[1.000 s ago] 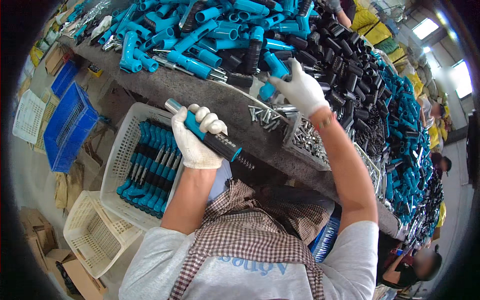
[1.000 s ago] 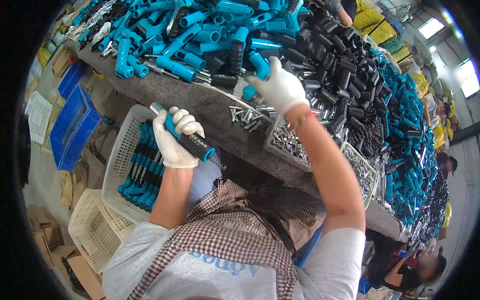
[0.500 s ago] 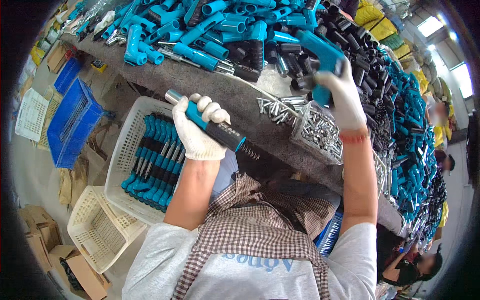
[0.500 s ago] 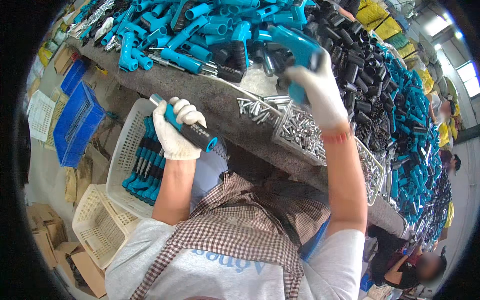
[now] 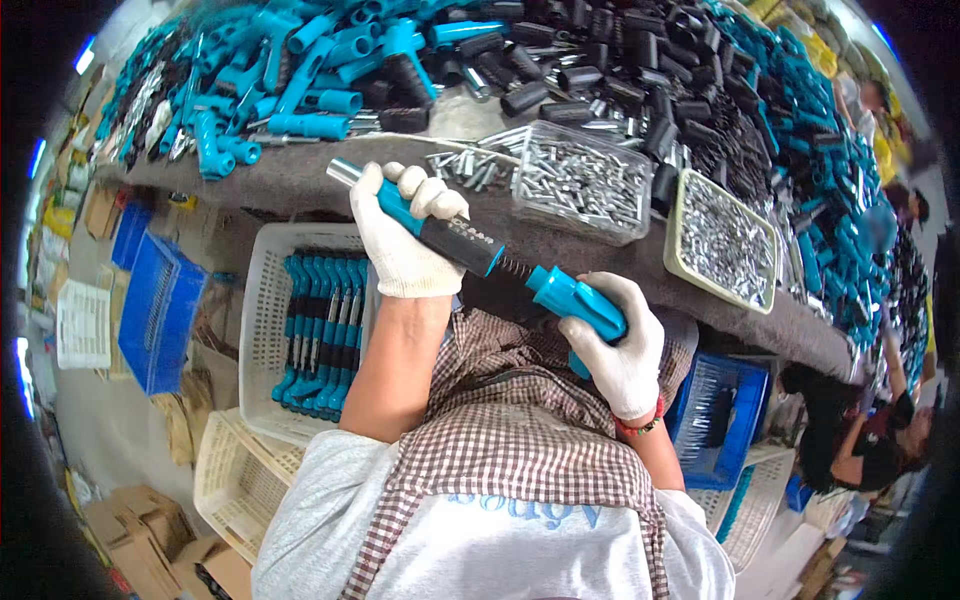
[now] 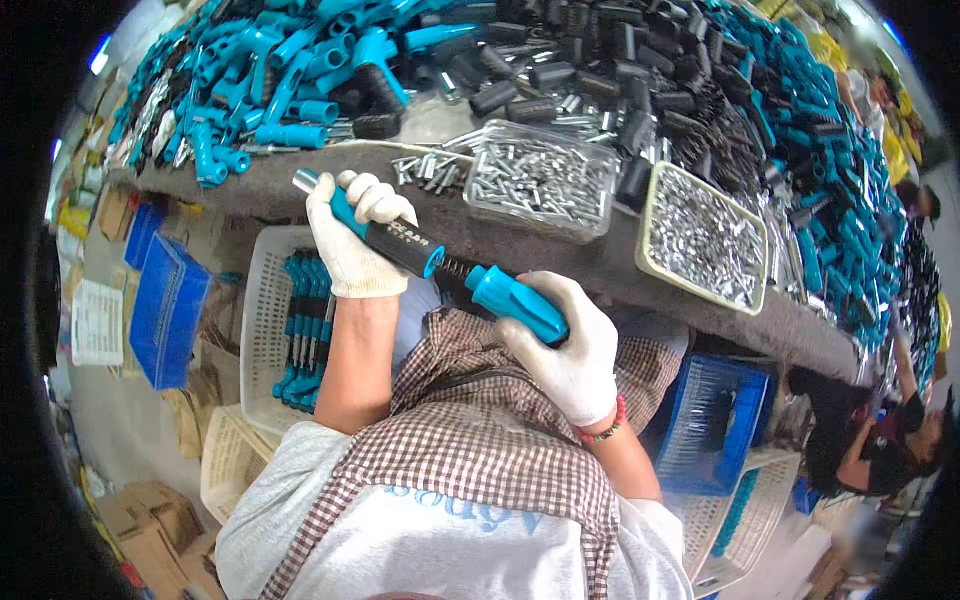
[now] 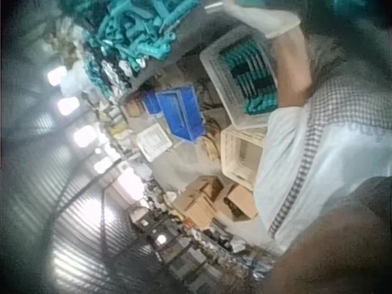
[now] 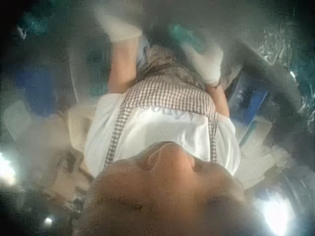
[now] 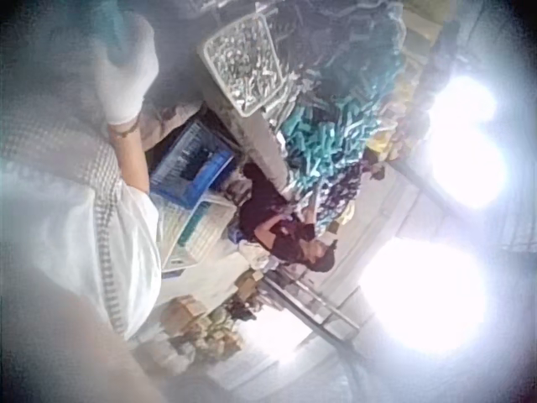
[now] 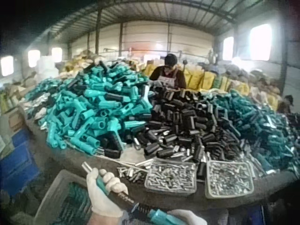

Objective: The person assembles hardware components by hand, fitting a blue plastic handle onto a metal shaft, then sliding a black rubber grip over the handle.

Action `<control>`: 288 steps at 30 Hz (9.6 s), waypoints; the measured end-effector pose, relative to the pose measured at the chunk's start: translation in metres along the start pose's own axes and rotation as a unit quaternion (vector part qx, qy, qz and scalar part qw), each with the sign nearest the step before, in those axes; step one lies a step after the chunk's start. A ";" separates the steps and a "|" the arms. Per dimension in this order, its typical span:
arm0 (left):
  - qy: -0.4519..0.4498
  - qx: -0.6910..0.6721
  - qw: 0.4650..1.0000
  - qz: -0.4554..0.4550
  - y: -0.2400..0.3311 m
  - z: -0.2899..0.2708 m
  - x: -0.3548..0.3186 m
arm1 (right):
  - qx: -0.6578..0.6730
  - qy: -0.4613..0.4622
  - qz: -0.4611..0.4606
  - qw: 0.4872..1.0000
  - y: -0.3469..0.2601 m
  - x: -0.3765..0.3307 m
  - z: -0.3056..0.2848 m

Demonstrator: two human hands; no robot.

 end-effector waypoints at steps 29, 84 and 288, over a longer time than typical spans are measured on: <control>-0.203 0.028 0.957 -0.204 -0.109 0.074 -0.056 | 0.039 0.041 -0.182 0.982 0.012 -0.017 -0.045; -0.652 0.686 0.308 -0.101 -0.080 -0.047 -0.124 | -0.108 -0.071 -0.216 0.968 -0.035 0.018 -0.124; -0.724 0.663 0.047 0.186 -0.073 -0.005 -0.116 | 0.230 -0.576 0.365 0.694 0.110 -0.040 -0.032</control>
Point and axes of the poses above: each hand's wrist, its own x-axis towards the middle knuckle, its own z-axis out of the palm, y = z × x, the point moved 5 cm from there along x, towards the middle knuckle, and after that the axes turned 10 degrees about z, right-handed, at the moved point
